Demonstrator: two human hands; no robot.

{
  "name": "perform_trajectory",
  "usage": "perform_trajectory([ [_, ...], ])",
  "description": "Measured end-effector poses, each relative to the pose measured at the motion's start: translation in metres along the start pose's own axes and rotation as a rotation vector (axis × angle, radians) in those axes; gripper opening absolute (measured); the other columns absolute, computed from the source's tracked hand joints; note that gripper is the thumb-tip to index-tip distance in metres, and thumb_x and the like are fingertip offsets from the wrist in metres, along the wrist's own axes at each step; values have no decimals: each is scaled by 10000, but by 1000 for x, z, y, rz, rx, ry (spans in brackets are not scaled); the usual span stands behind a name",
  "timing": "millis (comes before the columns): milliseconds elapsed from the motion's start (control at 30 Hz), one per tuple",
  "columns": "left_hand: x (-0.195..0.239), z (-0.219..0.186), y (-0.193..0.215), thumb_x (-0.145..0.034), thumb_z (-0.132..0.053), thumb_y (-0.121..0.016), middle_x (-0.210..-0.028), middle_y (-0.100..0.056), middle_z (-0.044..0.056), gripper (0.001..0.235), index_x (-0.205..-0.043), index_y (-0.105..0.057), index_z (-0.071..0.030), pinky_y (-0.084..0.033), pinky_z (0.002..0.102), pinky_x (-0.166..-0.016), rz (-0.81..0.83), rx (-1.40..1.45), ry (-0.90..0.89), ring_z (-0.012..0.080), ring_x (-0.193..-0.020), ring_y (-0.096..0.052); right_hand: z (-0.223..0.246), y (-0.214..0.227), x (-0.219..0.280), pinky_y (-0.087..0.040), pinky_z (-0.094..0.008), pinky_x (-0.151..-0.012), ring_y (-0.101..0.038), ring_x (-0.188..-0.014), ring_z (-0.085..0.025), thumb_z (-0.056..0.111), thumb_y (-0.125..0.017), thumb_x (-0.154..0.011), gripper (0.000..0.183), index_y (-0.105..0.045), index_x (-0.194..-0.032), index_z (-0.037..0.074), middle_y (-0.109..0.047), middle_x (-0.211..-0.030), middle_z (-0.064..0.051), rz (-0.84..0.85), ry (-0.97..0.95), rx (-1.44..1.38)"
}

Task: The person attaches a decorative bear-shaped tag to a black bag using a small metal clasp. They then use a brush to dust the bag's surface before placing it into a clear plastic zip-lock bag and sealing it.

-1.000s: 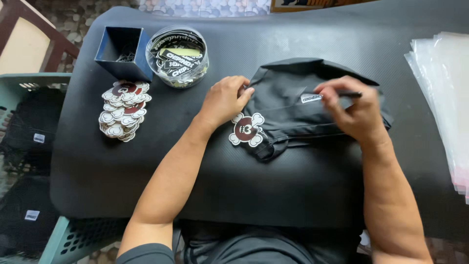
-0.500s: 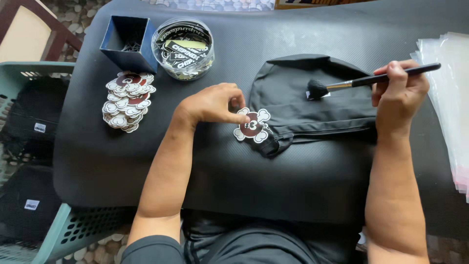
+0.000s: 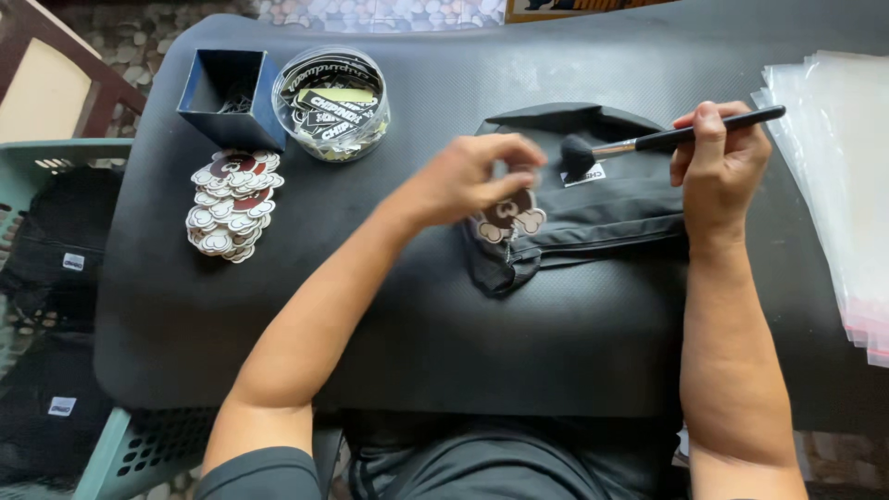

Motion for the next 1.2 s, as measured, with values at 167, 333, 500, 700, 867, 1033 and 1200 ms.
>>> perform_trajectory([
  [167,-24,28,-15,-1019,-337,-656,-1321,-615,147,400,-1349,-584,-123,-480,470,-1028,-233,-629,-176,335,-1213,-591,7,2,4,-427,-290,-524,-578,-531,-204,243,-527,-1223,300,-620,-1067,4,-510,-658,-84,33,138,38],
  [333,6,31,29,-987,-211,-630,-929,-649,48,109,-1037,-626,-113,-490,388,-770,-355,-429,-71,229,-858,-616,27,-8,12,-500,-318,-550,-624,-596,-253,257,-526,-1171,293,-605,-1096,-14,-597,-848,-134,197,115,-143],
  [500,22,60,34,-960,-249,-658,-778,-614,-23,139,-1017,-609,-132,-470,339,-714,-280,-283,164,168,-714,-581,32,-35,22,-570,-265,-734,-701,-670,-199,106,-564,-1096,167,-644,-1125,-37,-688,-767,-157,603,39,-120],
  [700,19,68,22,-934,-373,-697,-852,-607,-20,349,-1137,-549,-131,-477,411,-761,-124,-402,306,227,-805,-627,28,-23,15,-543,-283,-743,-673,-720,-217,154,-573,-1157,222,-651,-1178,-54,-658,-860,-158,408,160,22],
  [867,20,74,21,-924,-329,-724,-855,-598,-26,356,-1150,-526,-137,-476,404,-762,-120,-358,310,216,-793,-627,-19,40,4,-290,-466,-537,-474,-548,-299,44,-676,-1162,414,-583,-765,-26,-512,-652,-147,-332,600,839],
  [1033,19,78,22,-959,-326,-661,-844,-616,-27,299,-1157,-542,-136,-479,408,-771,-149,-335,289,220,-799,-635,11,3,16,-394,-459,-685,-565,-710,-328,44,-685,-1146,269,-630,-883,32,-641,-845,-139,-106,661,795],
  [1200,16,86,26,-991,-420,-584,-865,-680,10,323,-1151,-568,-139,-490,450,-765,-238,-331,297,287,-839,-677,58,-55,31,-521,-302,-884,-689,-893,-193,105,-634,-1097,191,-708,-1206,-34,-727,-979,-113,558,416,210],
])
Point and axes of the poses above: each hand's wrist, its own x-axis away from the middle knuckle, its own y-axis out of the back of the hand, z = x × y, the point moved 4 cm from there along -x, towards the middle knuckle
